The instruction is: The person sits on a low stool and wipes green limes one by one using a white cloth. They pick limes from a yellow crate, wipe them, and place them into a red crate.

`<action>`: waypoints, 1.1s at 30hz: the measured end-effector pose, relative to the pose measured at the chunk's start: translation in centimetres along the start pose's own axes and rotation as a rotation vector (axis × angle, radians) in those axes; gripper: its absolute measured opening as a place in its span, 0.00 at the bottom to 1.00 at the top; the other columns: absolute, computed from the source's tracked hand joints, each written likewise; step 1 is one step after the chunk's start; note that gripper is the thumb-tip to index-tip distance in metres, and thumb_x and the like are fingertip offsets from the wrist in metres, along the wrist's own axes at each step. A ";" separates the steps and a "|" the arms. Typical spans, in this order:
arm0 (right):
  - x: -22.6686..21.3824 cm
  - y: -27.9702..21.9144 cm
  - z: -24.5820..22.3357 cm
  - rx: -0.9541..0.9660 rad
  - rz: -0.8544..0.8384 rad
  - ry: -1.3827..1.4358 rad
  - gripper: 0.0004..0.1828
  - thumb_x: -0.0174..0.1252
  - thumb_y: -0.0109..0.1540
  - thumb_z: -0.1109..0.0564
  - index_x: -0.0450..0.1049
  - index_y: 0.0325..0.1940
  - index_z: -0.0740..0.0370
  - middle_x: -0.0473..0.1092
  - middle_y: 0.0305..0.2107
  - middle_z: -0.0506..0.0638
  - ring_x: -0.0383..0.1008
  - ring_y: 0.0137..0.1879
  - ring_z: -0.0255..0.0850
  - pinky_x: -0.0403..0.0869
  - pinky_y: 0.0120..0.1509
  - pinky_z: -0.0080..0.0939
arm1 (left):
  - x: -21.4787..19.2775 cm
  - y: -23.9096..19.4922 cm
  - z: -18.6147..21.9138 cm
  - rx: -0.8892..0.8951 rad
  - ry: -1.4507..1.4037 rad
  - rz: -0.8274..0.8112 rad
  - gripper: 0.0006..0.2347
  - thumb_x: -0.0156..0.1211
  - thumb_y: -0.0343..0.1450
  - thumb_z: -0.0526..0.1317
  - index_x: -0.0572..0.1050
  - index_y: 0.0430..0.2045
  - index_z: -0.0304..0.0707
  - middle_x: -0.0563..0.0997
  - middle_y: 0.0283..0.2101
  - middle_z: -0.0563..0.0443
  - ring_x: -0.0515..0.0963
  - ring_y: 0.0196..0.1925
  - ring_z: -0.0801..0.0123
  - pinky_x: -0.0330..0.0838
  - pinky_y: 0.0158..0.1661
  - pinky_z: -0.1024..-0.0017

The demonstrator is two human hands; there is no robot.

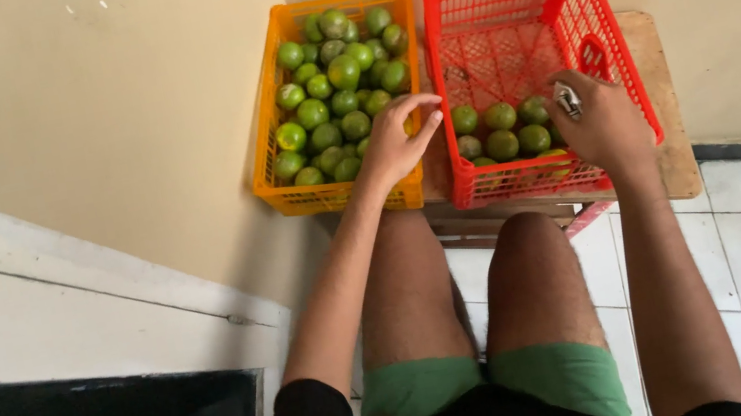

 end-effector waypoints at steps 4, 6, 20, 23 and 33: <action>-0.4 -0.1 -0.7 -0.003 0.020 -0.048 0.19 0.61 0.67 0.49 0.76 0.62 0.50 0.76 0.42 0.64 0.78 0.48 0.66 0.77 0.49 0.66 | -4.8 1.2 -4.6 0.041 0.631 -0.091 0.19 0.62 0.73 0.50 0.75 0.58 0.50 0.74 0.64 0.41 0.67 0.71 0.49 0.59 0.67 0.49; -1.6 -0.7 -2.3 -0.025 0.155 -0.062 0.17 0.62 0.66 0.55 0.79 0.58 0.59 0.79 0.39 0.60 0.78 0.39 0.60 0.75 0.37 0.57 | -6.6 0.2 -12.3 -0.253 0.907 -0.288 0.32 0.53 0.75 0.59 0.55 0.74 0.49 0.26 0.77 0.64 0.41 0.79 0.45 0.40 0.72 0.35; -1.1 -0.8 -2.1 -0.010 0.144 -0.100 0.20 0.63 0.65 0.54 0.79 0.61 0.58 0.78 0.38 0.63 0.78 0.38 0.62 0.76 0.36 0.59 | -8.7 -1.1 -16.0 -0.365 0.857 -0.030 0.44 0.55 0.71 0.67 0.46 0.74 0.37 0.39 0.77 0.30 0.34 0.78 0.39 0.36 0.72 0.42; -1.2 -0.8 -2.0 -0.011 0.160 -0.125 0.21 0.64 0.65 0.53 0.79 0.62 0.57 0.78 0.37 0.63 0.78 0.37 0.62 0.76 0.35 0.58 | -8.8 -0.9 -17.0 -0.428 0.920 -0.018 0.50 0.49 0.69 0.73 0.46 0.73 0.26 0.40 0.75 0.20 0.38 0.77 0.33 0.32 0.72 0.43; -0.9 -0.6 -1.9 -0.007 0.137 -0.092 0.22 0.64 0.64 0.54 0.79 0.62 0.60 0.78 0.36 0.65 0.78 0.35 0.61 0.76 0.36 0.57 | -11.6 -1.5 -14.5 -0.499 0.743 0.194 0.35 0.70 0.65 0.56 0.67 0.61 0.32 0.62 0.65 0.35 0.69 0.63 0.42 0.67 0.61 0.48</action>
Point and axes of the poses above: each hand's wrist, its own y-axis towards the middle knuckle, its own x-axis out of the palm, z = x × y, the point moved 8 cm from there along y, towards the middle knuckle
